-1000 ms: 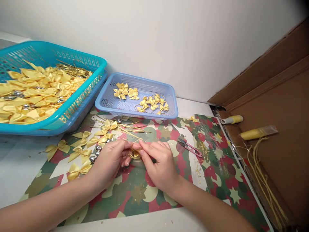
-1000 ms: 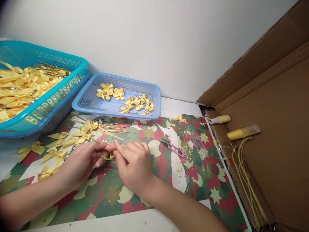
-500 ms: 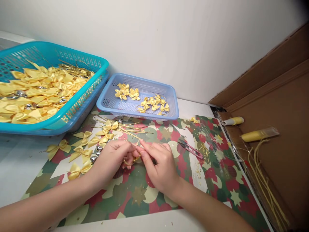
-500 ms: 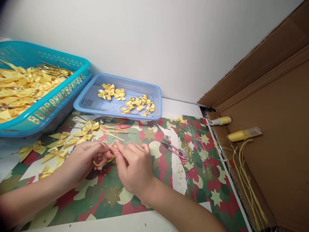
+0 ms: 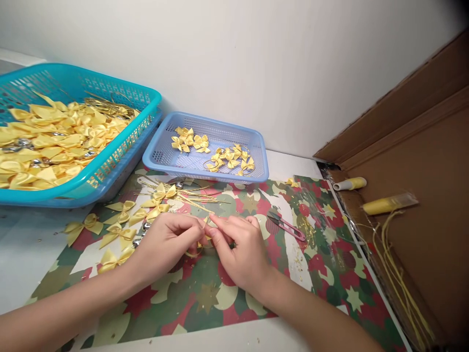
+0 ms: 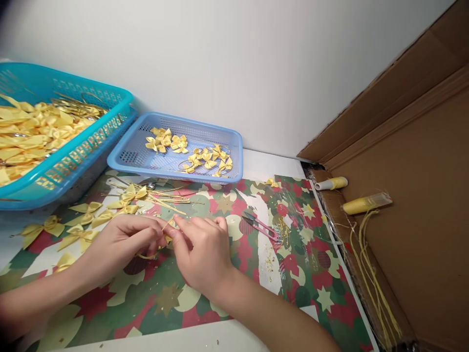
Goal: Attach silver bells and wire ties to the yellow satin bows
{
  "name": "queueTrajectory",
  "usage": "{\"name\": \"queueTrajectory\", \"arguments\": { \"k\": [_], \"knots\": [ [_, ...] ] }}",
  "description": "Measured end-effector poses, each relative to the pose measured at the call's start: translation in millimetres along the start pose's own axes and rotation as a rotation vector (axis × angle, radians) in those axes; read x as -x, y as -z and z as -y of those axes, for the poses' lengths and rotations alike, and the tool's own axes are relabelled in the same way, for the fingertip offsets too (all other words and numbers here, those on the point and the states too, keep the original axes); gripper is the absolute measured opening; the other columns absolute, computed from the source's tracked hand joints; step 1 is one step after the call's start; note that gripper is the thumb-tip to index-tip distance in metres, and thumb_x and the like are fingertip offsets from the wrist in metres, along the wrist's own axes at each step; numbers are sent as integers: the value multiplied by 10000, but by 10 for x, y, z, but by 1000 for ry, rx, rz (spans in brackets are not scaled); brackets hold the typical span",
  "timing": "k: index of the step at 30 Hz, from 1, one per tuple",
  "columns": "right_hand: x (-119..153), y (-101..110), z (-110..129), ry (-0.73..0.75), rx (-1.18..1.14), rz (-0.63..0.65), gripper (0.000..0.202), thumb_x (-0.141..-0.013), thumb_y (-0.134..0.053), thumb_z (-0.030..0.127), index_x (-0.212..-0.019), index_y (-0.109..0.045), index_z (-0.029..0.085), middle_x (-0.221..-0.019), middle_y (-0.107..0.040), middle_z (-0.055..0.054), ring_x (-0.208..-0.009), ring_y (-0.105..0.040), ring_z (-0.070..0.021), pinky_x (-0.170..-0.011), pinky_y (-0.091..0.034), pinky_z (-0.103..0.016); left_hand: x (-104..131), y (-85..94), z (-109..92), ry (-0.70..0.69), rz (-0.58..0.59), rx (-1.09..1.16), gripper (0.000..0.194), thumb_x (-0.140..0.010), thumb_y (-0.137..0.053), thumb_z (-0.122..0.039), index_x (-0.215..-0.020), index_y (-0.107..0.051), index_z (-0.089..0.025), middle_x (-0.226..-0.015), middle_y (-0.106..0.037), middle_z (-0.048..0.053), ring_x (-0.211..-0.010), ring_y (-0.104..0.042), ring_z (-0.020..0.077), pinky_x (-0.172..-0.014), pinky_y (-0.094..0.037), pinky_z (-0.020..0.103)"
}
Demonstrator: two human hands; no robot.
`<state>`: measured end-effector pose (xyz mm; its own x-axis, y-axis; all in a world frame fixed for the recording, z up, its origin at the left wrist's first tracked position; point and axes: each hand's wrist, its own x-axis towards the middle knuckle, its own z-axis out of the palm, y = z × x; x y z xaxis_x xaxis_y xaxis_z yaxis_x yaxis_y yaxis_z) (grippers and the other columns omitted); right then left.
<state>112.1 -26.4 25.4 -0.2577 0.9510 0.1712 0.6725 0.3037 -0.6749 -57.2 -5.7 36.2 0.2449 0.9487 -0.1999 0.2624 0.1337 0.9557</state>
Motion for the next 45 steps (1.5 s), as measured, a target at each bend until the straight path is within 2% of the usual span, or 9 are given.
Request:
{"name": "queueTrajectory", "arguments": {
  "k": [5, 11, 17, 22, 26, 29, 35, 39, 45],
  "knots": [
    [-12, 17, 3, -11, 11, -2, 265, -973, -554, 285, -1146, -748, 232, -696, -676, 9, -695, -605, -148, -729, -296, -325, -53, 95, -28, 62, 99, 0, 282, -648, -501, -280, -416, -646, -213, -430, -583, -7, -401, -488, 115, -392, -351, 190],
    [-31, 14, 26, -42, -66, 1, 212, -919, -649, 335, -1052, -779, 232, -627, -612, 30, -642, -566, -137, -695, -326, -317, -86, 137, -132, 138, 170, 25, 269, -589, -538, -315, -360, -645, -221, -363, -544, 18, -351, -462, 129, -341, -348, 199],
    [-70, -6, -34, -126, -287, 1, 200, -762, -781, 234, -959, -789, 201, -608, -561, 42, -596, -515, -124, -568, -363, -262, -76, 180, -57, 250, 288, 90, 270, -615, -574, -311, -377, -643, -203, -400, -582, 38, -346, -468, 130, -352, -371, 209],
    [-97, 50, -32, -113, -313, -41, 137, -725, -805, 270, -809, -718, 208, -553, -459, 81, -549, -478, -108, -615, -395, -272, -92, 240, 4, 282, 305, 117, 269, -612, -564, -316, -382, -639, -197, -468, -618, 56, -349, -461, 119, -362, -338, 211],
    [-111, 97, -4, -24, -299, -65, 121, -753, -792, 266, -730, -690, 205, -573, -525, 67, -567, -495, -109, -679, -412, -294, -120, 253, 30, 322, 271, 169, 267, -606, -567, -324, -379, -629, -198, -428, -559, 47, -361, -423, 114, -376, -313, 211],
    [-116, 105, 9, 18, -262, -44, 92, -787, -767, 251, -738, -702, 211, -589, -573, 55, -598, -526, -121, -696, -413, -304, -124, 242, 34, 319, 274, 218, 272, -604, -566, -340, -378, -622, -199, -450, -579, 55, -360, -388, 110, -368, -274, 216],
    [-129, 112, -1, 23, -226, 1, 101, -783, -749, 163, -720, -679, 200, -666, -610, 46, -674, -563, -125, -699, -412, -297, -100, 237, 23, 274, 348, 190, 265, -637, -567, -327, -426, -673, -205, -503, -624, 52, -410, -449, 122, -419, -301, 216],
    [-143, 164, -8, 33, -250, 11, 131, -754, -753, 114, -699, -672, 202, -707, -620, 38, -717, -587, -133, -719, -432, -296, -104, 234, 33, 272, 337, 168, 271, -641, -575, -348, -438, -695, -214, -546, -659, 64, -422, -457, 134, -425, -318, 230],
    [-157, 204, -5, 39, -294, -24, 101, -785, -743, 155, -720, -682, 202, -739, -628, 16, -738, -599, -149, -752, -467, -322, -96, 204, 6, 269, 328, 211, 273, -626, -573, -356, -415, -686, -224, -486, -606, 41, -408, -403, 121, -406, -283, 221]
  ]
}}
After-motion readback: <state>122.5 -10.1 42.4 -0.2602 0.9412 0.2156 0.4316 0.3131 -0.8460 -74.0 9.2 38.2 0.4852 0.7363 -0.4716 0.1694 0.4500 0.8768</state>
